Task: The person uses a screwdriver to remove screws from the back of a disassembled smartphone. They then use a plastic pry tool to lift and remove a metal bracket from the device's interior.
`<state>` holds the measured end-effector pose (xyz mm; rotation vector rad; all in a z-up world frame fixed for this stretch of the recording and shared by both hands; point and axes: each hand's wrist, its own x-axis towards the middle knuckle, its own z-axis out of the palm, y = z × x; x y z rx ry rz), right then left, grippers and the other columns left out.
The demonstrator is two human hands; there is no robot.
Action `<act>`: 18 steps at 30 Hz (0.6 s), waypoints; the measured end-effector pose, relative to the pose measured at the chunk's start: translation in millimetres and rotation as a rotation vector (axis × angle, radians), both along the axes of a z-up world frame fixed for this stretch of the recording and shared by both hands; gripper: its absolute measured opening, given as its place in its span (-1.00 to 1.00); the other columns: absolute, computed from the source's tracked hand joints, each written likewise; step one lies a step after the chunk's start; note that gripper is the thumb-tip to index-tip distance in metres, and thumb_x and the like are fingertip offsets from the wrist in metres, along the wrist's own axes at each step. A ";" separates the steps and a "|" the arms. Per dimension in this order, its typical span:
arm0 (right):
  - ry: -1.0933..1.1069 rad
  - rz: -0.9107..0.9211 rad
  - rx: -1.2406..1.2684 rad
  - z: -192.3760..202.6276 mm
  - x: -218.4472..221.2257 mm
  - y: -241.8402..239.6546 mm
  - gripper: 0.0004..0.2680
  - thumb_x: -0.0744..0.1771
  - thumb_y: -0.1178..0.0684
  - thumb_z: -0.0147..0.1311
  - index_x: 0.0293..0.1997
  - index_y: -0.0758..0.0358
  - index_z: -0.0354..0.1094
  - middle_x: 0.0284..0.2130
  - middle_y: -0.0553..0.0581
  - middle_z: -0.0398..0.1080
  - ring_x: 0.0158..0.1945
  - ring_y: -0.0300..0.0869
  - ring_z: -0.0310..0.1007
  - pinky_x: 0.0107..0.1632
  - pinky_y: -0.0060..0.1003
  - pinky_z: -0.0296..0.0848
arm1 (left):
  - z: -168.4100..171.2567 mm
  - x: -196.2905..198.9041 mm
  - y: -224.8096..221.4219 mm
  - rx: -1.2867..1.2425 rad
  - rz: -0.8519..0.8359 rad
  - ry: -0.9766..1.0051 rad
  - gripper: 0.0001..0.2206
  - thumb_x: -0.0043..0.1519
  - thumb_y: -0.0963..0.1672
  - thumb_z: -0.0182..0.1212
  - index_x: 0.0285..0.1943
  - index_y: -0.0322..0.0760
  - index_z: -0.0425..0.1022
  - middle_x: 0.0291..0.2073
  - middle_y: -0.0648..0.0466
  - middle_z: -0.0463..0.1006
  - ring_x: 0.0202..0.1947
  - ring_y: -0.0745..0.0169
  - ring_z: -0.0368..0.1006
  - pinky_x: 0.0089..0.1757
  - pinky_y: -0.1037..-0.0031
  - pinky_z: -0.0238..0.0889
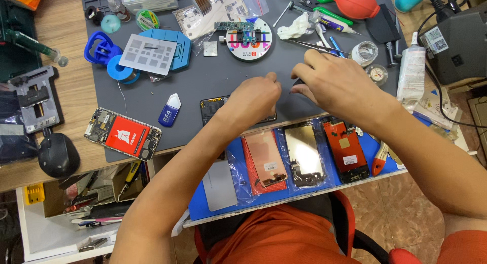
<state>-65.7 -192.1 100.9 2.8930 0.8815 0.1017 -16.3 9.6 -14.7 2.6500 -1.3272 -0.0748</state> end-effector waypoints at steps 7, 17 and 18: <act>0.039 -0.060 -0.029 9.3 -6.9 7.7 -0.84 0.42 -0.13 0.13 -0.10 0.09 0.42 -0.34 -0.03 0.23 -0.24 -0.08 0.56 -0.25 -0.28 0.55 | 42.4 -4.3 18.5 -0.193 -0.056 0.153 -0.86 0.16 -0.23 0.08 -0.26 -0.51 0.51 -0.36 -0.11 0.44 -0.47 -0.25 0.59 -0.43 0.20 0.48; 0.065 0.012 0.163 14.7 -24.8 16.1 -0.85 0.42 -0.08 0.14 -0.06 0.14 0.42 -0.35 0.01 0.20 -0.25 0.00 0.50 -0.22 -0.18 0.51 | 15.8 0.9 21.1 -0.145 -0.136 0.028 -0.83 0.12 -0.18 0.17 -0.21 -0.47 0.50 -0.33 -0.09 0.43 -0.38 -0.21 0.59 -0.33 0.21 0.51; 0.071 0.028 0.179 13.1 -27.5 17.2 -0.85 0.42 -0.08 0.14 -0.07 0.13 0.41 -0.36 0.00 0.19 -0.26 0.00 0.49 -0.22 -0.19 0.50 | 14.9 -1.8 21.9 -0.122 -0.146 -0.020 -0.83 0.13 -0.18 0.18 -0.20 -0.45 0.51 -0.31 -0.08 0.43 -0.38 -0.17 0.59 -0.32 0.23 0.51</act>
